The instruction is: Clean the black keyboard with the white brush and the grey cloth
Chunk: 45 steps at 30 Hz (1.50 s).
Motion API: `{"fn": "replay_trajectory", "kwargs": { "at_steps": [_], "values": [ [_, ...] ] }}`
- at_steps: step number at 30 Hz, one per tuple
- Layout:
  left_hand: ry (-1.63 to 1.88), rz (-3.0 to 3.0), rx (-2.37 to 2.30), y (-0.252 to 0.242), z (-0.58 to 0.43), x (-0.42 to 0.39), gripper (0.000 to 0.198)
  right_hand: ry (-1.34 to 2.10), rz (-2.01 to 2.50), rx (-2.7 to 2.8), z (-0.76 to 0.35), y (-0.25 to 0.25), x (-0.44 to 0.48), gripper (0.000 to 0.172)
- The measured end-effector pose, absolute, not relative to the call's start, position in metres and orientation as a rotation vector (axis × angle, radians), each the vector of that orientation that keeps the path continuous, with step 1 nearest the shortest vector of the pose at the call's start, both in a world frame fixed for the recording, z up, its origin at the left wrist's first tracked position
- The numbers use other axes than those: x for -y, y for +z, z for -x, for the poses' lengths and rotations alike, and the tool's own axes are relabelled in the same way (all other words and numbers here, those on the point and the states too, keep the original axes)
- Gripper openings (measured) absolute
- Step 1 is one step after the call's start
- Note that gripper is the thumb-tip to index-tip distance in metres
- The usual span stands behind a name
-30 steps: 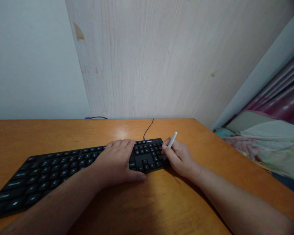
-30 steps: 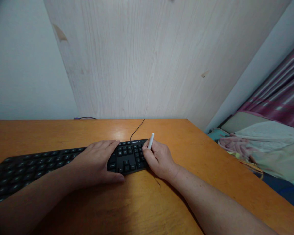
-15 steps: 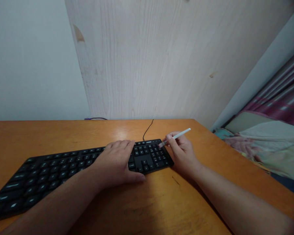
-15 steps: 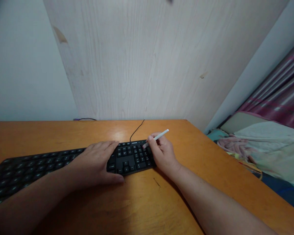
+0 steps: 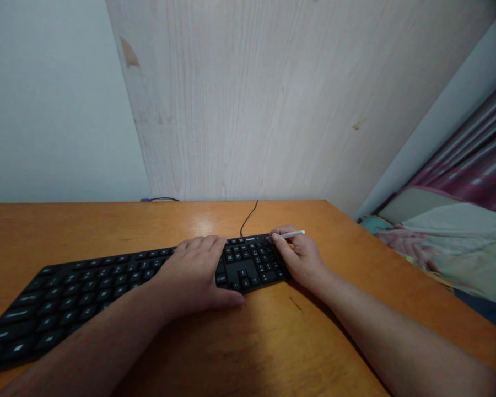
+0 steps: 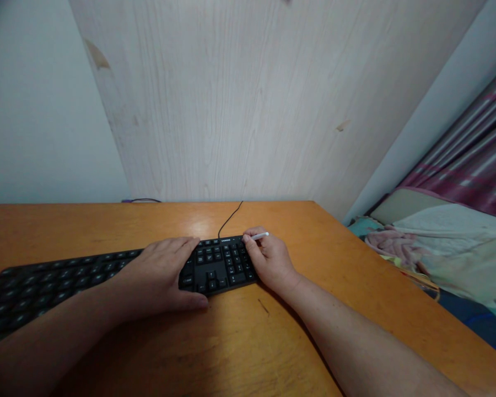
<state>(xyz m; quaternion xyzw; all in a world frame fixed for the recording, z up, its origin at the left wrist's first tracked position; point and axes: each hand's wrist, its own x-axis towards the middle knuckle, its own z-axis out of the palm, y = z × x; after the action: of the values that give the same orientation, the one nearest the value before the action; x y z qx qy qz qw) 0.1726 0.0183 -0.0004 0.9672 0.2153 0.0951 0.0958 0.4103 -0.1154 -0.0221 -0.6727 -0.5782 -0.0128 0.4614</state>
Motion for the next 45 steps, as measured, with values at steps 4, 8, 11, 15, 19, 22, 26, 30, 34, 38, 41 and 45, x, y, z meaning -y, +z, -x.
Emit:
{"fn": "replay_trajectory", "kwargs": {
  "at_steps": [4, 8, 11, 15, 19, 22, 26, 30, 34, 38, 41, 45],
  "values": [
    [0.32, -2.862, -0.626, -0.004, -0.173, -0.019, 0.112, -0.025, 1.7, 1.402, -0.407, -0.019, 0.119, 0.022],
    [0.328, -2.863, -0.612, -0.005, -0.173, -0.02, 0.114, -0.009, 1.731, 1.393, -0.405, -0.016, 0.121, 0.021],
    [0.3, -2.872, -0.612, -0.003, -0.172, -0.02, 0.112, -0.017, 1.744, 1.385, -0.403, -0.014, 0.123, 0.022],
    [0.305, -2.867, -0.616, -0.001, -0.172, -0.019, 0.109, -0.03, 1.753, 1.418, -0.4, -0.01, 0.125, 0.025],
    [0.301, -2.865, -0.61, 0.0, -0.173, -0.019, 0.107, -0.02, 1.763, 1.454, -0.396, -0.005, 0.127, 0.021],
    [0.292, -2.88, -0.618, 0.0, -0.173, -0.019, 0.109, 0.06, 1.768, 1.455, -0.393, -0.005, 0.128, 0.023],
    [0.283, -2.888, -0.626, -0.001, -0.172, -0.019, 0.112, 0.34, 1.673, 1.288, -0.391, -0.01, 0.127, 0.026],
    [0.28, -2.875, -0.635, -0.002, -0.173, -0.019, 0.114, 0.373, 1.571, 1.133, -0.394, -0.013, 0.124, 0.027],
    [0.294, -2.871, -0.633, -0.002, -0.173, -0.02, 0.114, 0.174, 1.521, 1.208, -0.401, -0.016, 0.118, 0.024],
    [0.292, -2.886, -0.626, -0.003, -0.172, -0.02, 0.111, 0.09, 1.528, 1.316, -0.408, -0.02, 0.114, 0.023],
    [0.283, -2.898, -0.625, -0.003, -0.172, -0.02, 0.11, 0.037, 1.589, 1.349, -0.411, -0.022, 0.113, 0.023],
    [0.263, -2.896, -0.629, 0.0, -0.173, -0.019, 0.108, 0.013, 1.679, 1.383, -0.41, -0.02, 0.116, 0.023]
  ]
}}
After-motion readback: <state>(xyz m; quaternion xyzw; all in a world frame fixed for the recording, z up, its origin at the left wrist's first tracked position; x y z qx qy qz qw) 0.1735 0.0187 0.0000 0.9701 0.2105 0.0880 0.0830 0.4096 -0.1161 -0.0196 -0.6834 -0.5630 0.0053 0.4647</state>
